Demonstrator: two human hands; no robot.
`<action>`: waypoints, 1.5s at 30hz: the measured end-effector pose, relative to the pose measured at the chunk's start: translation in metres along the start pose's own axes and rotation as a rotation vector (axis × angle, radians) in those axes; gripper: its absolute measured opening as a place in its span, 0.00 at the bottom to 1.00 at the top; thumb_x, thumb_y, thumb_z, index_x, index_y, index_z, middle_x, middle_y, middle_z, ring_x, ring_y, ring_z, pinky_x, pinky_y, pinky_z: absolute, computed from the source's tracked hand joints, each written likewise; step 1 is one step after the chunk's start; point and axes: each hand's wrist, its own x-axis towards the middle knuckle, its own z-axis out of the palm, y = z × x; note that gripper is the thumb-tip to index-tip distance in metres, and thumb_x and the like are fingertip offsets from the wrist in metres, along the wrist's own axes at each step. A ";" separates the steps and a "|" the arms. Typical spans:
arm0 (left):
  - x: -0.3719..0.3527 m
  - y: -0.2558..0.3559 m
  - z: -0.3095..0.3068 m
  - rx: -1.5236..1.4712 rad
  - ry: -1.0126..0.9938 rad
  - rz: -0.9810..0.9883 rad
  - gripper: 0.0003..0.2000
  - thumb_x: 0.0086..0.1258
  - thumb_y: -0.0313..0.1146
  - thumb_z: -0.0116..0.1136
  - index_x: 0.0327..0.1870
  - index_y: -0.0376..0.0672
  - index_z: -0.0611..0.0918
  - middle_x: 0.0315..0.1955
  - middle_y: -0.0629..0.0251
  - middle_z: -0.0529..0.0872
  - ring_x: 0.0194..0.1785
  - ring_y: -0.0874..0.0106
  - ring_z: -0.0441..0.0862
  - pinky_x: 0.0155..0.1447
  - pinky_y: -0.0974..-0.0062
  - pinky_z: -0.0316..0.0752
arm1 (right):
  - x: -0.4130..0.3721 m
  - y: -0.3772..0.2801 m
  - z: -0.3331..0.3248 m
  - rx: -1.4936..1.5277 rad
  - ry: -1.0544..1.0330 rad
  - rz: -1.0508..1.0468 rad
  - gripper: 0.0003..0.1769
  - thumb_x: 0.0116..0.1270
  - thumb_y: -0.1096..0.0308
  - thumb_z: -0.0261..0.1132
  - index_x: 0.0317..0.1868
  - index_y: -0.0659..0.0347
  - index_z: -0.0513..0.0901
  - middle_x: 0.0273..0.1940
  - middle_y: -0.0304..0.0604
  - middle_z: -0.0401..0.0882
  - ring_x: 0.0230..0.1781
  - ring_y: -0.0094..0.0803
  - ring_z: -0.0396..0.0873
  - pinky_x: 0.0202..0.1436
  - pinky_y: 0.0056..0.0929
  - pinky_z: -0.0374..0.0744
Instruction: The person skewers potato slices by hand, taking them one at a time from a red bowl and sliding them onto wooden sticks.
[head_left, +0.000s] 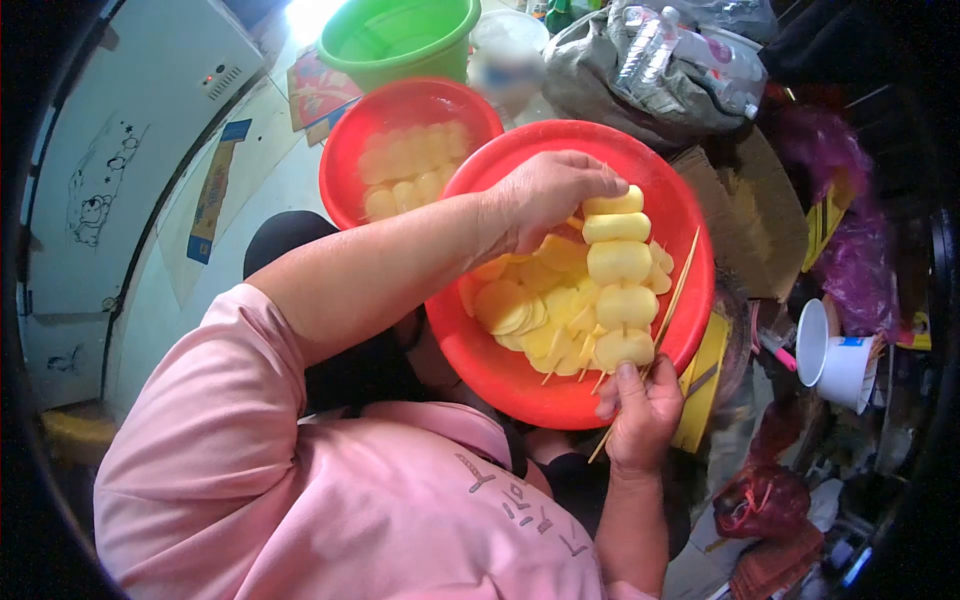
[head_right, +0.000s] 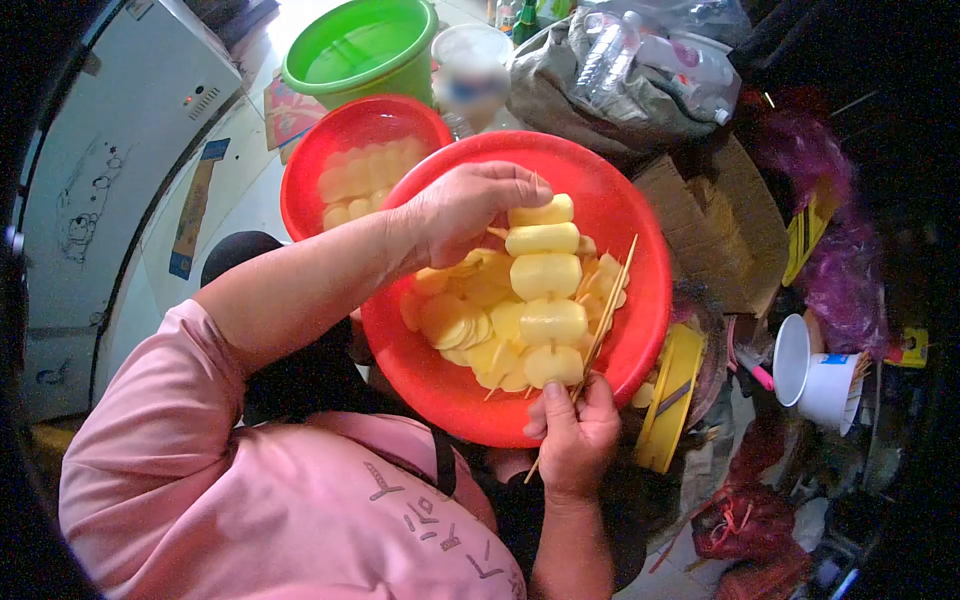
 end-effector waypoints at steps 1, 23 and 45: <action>-0.001 -0.004 0.001 -0.006 -0.006 0.006 0.12 0.65 0.34 0.60 0.46 0.42 0.78 0.41 0.65 0.83 0.44 0.71 0.82 0.46 0.72 0.77 | 0.000 0.000 -0.001 0.020 0.007 -0.023 0.07 0.68 0.70 0.58 0.41 0.64 0.74 0.22 0.36 0.75 0.16 0.19 0.69 0.20 0.16 0.70; -0.038 -0.031 0.030 -0.007 -0.125 -0.127 0.18 0.68 0.34 0.51 0.59 0.46 0.71 0.46 0.65 0.81 0.40 0.73 0.81 0.39 0.74 0.80 | 0.005 0.003 0.007 0.093 -0.002 0.030 0.11 0.67 0.73 0.56 0.48 0.68 0.72 0.23 0.37 0.72 0.15 0.21 0.66 0.20 0.17 0.66; -0.039 -0.035 0.035 0.053 -0.227 -0.031 0.28 0.60 0.23 0.64 0.62 0.42 0.66 0.48 0.63 0.80 0.52 0.69 0.79 0.43 0.74 0.79 | 0.003 0.001 0.005 0.160 -0.039 0.046 0.15 0.67 0.70 0.59 0.51 0.68 0.72 0.41 0.51 0.82 0.18 0.23 0.72 0.21 0.20 0.73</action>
